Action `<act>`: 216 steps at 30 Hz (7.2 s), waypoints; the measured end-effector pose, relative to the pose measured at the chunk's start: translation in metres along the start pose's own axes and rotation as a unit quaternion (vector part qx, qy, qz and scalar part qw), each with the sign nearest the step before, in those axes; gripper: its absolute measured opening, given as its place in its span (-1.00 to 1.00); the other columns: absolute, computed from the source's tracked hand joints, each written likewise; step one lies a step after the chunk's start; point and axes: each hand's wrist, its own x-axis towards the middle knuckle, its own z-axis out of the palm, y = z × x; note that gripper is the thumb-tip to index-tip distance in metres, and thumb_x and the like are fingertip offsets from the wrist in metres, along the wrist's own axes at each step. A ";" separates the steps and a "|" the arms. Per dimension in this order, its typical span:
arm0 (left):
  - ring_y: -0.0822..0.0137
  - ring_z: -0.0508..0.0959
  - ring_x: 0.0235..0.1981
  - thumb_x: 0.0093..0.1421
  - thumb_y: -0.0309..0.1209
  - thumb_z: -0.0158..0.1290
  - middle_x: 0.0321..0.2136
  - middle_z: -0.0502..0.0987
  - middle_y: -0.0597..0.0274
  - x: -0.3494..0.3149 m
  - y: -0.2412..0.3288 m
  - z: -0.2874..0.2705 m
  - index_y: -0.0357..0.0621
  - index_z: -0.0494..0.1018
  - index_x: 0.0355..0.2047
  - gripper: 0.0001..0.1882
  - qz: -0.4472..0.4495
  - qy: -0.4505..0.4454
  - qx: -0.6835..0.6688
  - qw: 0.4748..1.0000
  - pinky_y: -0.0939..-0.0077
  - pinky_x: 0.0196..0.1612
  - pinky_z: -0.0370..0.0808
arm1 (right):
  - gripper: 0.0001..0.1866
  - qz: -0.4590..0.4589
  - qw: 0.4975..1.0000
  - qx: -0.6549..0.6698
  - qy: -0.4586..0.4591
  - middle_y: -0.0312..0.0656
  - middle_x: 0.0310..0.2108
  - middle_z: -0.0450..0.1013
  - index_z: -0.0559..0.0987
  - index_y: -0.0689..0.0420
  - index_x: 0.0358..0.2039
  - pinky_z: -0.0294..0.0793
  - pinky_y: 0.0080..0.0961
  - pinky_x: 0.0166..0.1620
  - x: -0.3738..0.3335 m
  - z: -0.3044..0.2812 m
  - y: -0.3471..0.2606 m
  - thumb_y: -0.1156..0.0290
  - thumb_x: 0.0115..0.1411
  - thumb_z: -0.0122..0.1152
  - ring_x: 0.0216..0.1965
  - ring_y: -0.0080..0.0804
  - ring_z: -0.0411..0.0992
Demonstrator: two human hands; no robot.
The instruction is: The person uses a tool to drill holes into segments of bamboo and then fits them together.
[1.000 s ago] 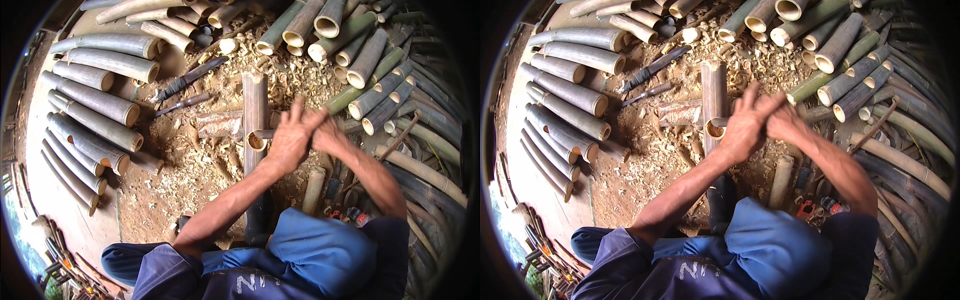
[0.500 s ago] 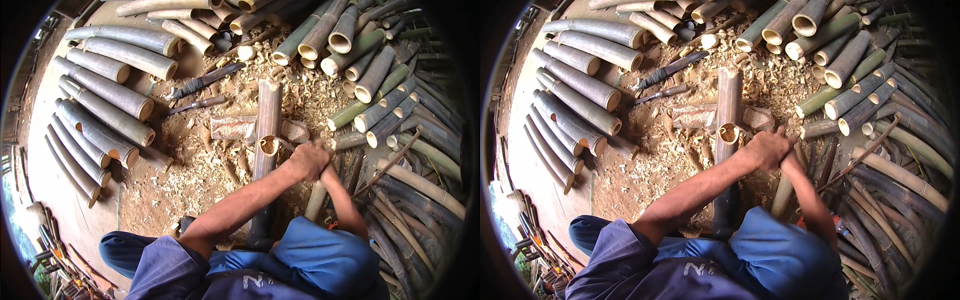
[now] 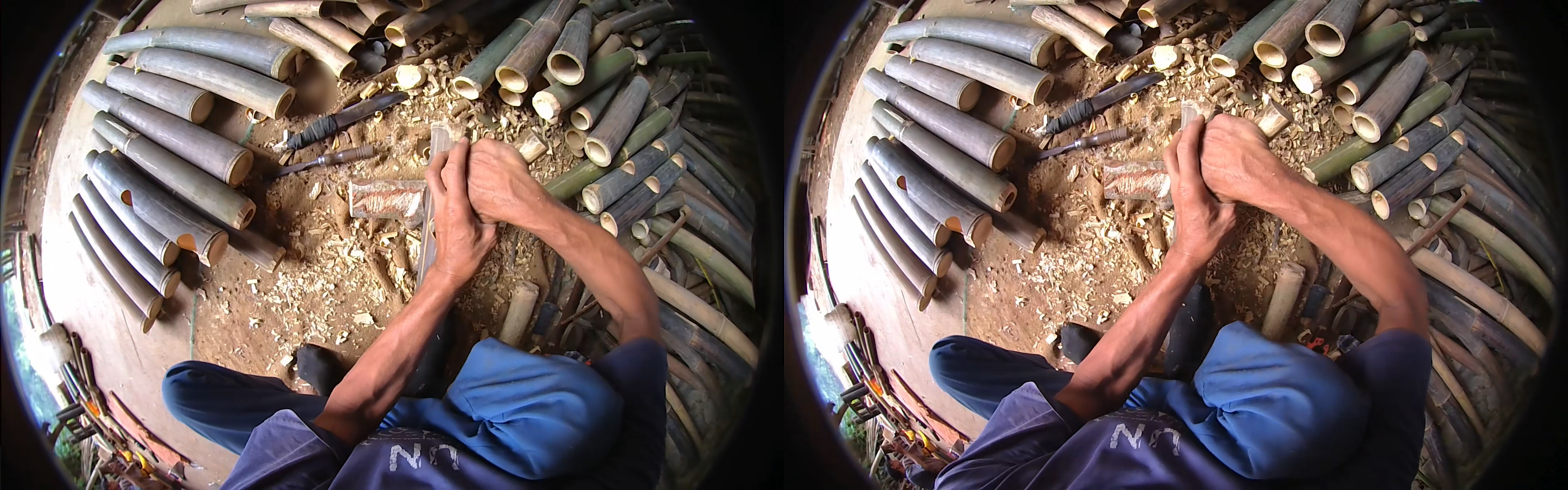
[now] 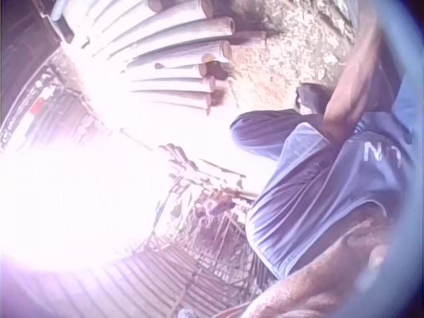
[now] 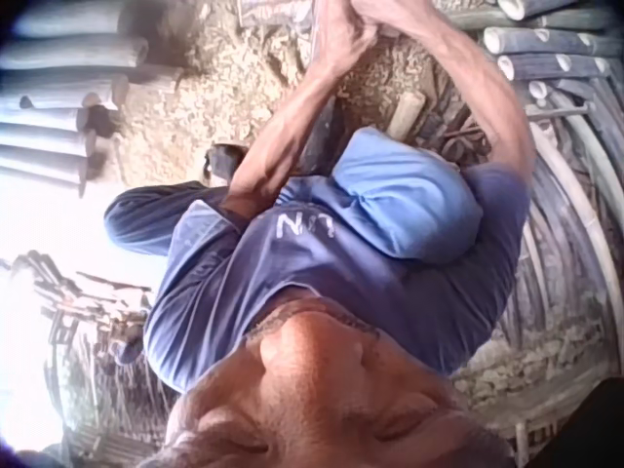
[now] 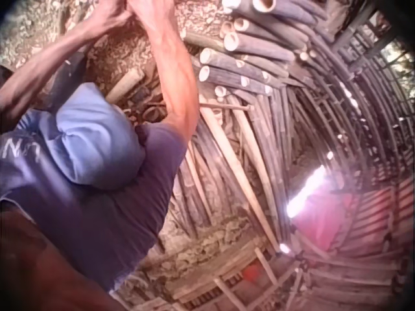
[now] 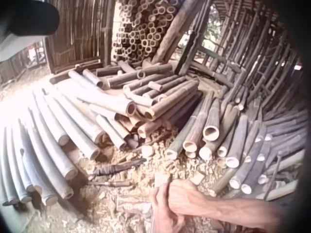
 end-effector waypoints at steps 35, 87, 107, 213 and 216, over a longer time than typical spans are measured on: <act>0.18 0.66 -0.15 -0.38 -0.43 0.31 -0.30 0.67 0.10 0.007 0.019 0.008 -0.15 0.60 -0.24 -0.46 -0.075 -0.768 0.223 0.596 0.31 -0.02 0.59 | -0.65 0.255 0.592 0.745 -0.173 -0.12 -0.13 0.50 0.49 0.06 0.01 0.49 -0.30 -0.02 -0.084 0.048 -0.124 0.19 0.27 0.14 -0.09 -0.29 0.49; -0.07 0.68 -0.39 0.02 -0.41 0.21 -0.42 0.63 -0.21 -0.120 0.043 -0.085 -0.52 0.44 -0.26 -0.62 -0.415 -0.337 0.274 0.800 0.14 -0.27 0.63 | -0.68 0.284 0.236 0.926 -0.077 -0.16 -0.39 0.58 0.62 0.19 -0.38 0.55 -0.51 -0.53 -0.067 0.055 -0.131 0.21 0.34 0.06 -0.46 -0.42 0.55; -0.05 0.67 -0.41 0.00 -0.30 0.32 -0.43 0.62 -0.24 -0.099 0.036 -0.106 -0.46 0.51 -0.28 -0.57 -0.414 -0.413 0.235 0.777 0.14 -0.35 0.61 | -0.62 0.324 0.224 0.916 -0.075 -0.11 -0.40 0.56 0.62 0.21 -0.47 0.58 -0.33 -0.63 -0.060 0.043 -0.135 0.16 0.24 0.07 -0.51 -0.29 0.53; -0.15 0.31 0.29 -0.04 -0.74 0.16 0.30 0.19 -0.20 0.008 0.004 0.008 -0.10 0.29 0.33 -0.15 -0.003 -0.138 0.042 0.990 0.07 0.32 0.37 | -0.95 0.074 0.973 0.217 -0.017 -0.30 -0.52 0.51 0.63 0.02 -0.55 0.50 -0.36 -0.11 -0.034 0.015 0.015 0.39 0.00 0.31 -0.34 -0.48 0.43; -0.10 0.28 0.32 -0.04 -0.69 0.17 0.26 0.22 -0.18 0.005 -0.002 0.000 -0.15 0.23 0.36 -0.13 0.006 -0.029 0.016 0.999 0.02 0.34 0.32 | -0.92 0.000 0.991 0.128 -0.045 -0.34 -0.53 0.51 0.63 0.01 -0.57 0.51 -0.39 -0.13 0.000 -0.001 0.013 0.34 -0.03 0.36 -0.39 -0.49 0.43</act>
